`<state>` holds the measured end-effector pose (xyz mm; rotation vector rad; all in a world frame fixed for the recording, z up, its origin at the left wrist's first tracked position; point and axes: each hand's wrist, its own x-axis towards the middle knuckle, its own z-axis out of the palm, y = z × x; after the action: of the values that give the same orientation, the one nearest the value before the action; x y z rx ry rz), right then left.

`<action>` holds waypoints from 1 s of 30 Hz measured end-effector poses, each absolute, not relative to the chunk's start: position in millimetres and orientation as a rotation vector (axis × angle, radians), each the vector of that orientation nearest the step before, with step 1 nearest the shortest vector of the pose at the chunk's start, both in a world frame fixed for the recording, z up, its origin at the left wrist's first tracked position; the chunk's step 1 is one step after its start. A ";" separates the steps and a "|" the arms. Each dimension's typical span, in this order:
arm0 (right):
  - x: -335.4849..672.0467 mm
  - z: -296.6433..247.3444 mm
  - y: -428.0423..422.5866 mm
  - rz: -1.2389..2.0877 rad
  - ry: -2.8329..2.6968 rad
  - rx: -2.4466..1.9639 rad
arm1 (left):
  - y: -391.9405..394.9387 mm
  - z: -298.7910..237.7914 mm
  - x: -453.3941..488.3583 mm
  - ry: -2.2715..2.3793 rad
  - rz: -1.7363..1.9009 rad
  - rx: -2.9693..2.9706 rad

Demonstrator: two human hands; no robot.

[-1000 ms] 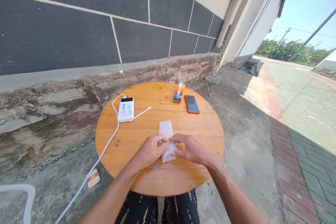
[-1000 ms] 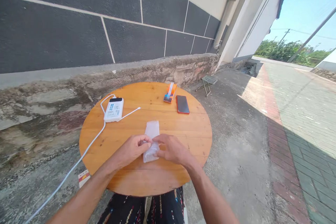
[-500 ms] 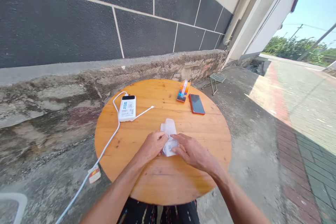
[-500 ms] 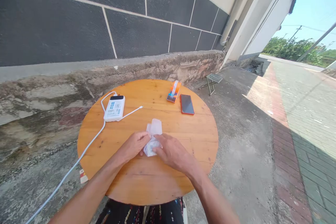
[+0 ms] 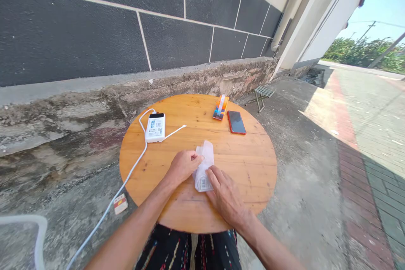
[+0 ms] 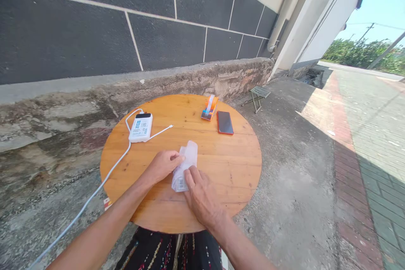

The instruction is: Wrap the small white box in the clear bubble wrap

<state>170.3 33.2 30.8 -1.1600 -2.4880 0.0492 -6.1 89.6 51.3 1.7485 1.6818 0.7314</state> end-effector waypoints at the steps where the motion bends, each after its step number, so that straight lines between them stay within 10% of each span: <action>1: 170.6 29.3 32.1 0.047 -2.478 -1.159 | 92.0 51.0 -2.8 1.705 0.706 1.752; 30: 166.1 55.7 47.7 0.146 -2.568 -1.281 | 105.6 52.4 -12.2 1.858 0.404 1.842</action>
<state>166.1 47.7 55.7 -1.2810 -2.5679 0.1456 -12.2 105.6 52.4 1.8422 1.8576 0.4037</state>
